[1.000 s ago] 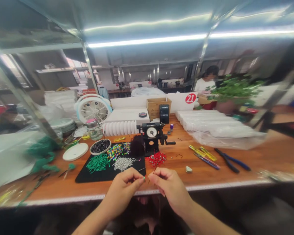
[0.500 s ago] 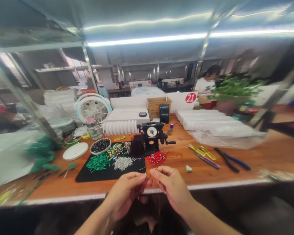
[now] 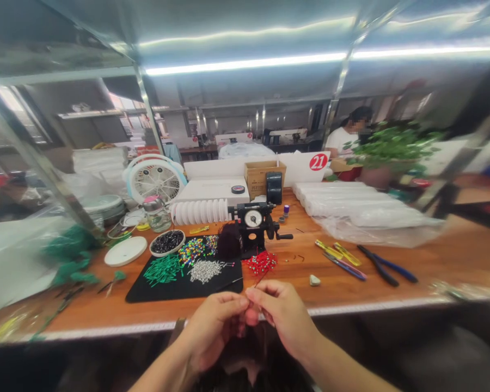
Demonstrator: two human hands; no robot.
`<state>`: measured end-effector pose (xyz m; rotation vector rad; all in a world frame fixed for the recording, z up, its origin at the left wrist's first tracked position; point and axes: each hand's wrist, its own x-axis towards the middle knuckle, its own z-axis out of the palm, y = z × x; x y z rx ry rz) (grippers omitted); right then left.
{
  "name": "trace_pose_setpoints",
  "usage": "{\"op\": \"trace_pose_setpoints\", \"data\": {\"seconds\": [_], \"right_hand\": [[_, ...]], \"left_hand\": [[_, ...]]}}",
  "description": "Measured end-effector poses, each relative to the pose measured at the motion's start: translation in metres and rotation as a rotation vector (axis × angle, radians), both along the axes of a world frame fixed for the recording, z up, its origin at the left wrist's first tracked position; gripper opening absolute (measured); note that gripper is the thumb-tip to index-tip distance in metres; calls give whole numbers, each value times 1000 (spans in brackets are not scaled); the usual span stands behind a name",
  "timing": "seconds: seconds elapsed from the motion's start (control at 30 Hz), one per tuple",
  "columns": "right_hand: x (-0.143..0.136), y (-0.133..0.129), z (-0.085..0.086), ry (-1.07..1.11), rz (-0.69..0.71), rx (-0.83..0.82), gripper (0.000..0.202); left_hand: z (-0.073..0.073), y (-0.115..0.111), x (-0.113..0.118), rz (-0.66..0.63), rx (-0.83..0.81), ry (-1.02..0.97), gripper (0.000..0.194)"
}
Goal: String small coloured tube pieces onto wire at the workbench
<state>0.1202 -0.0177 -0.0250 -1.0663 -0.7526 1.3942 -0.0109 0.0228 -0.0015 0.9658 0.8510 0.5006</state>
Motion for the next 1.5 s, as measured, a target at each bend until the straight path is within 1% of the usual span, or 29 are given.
{"op": "trace_pose_setpoints", "data": {"seconds": [0.1, 0.17, 0.2, 0.23, 0.27, 0.3, 0.33, 0.37, 0.43, 0.53, 0.67, 0.73, 0.83, 0.9, 0.97, 1.07, 1.17, 1.27, 1.37, 1.5], "right_hand": [[9, -1, -3, -91, -10, 1, 39], [25, 2, -5, -226, -93, 9, 41], [36, 6, -6, -341, -163, 15, 41], [47, 10, -7, -495, -240, 19, 42], [57, 15, -8, -682, -287, 19, 40], [65, 22, -7, -852, -295, 19, 37], [71, 29, -7, -945, -286, 15, 34], [74, 37, -6, -1011, -269, 12, 31], [71, 53, -3, -1076, -249, -5, 29], [54, 75, 1, -1160, -247, -61, 32], [38, 96, 4, -1158, -218, -84, 21], [39, 101, 5, -1087, -175, -63, 17], [47, 99, 6, -921, -113, -40, 24], [55, 92, 6, -818, -102, -29, 29], [62, 81, 6, -749, -97, -15, 33], [74, 62, 9, -717, -99, 6, 36], [87, 48, 15, -774, -163, 45, 31], [100, 40, 26, -860, -223, 77, 24], [109, 32, 39, -894, -168, 93, 23], [110, 15, 54, -933, -113, 100, 26]], "left_hand": [[1, -2, -4, 43, 3, -22, 19], [5, -1, -10, 101, 6, -34, 18], [7, -1, -13, 140, 7, -38, 18], [9, 0, -17, 180, 8, -39, 19], [11, 1, -20, 217, 8, -39, 20], [12, 2, -23, 249, 8, -39, 21], [13, 2, -25, 277, 4, -42, 23], [13, 2, -26, 293, -2, -44, 24], [13, 0, -28, 308, -12, -51, 25], [14, -4, -28, 330, -28, -51, 28], [16, -7, -33, 329, -46, -42, 27], [17, -7, -35, 337, -56, -30, 27], [17, -6, -37, 358, -54, -20, 28], [16, -3, -36, 370, -61, -21, 30], [14, 0, -34, 352, -61, -21, 30], [11, 6, -27, 299, -41, -23, 28], [8, 9, -17, 274, -34, -20, 27], [7, 8, -4, 204, -38, -11, 22], [6, 6, 9, 136, -39, -16, 19], [3, 2, 21, 141, -38, -8, 21]]}}
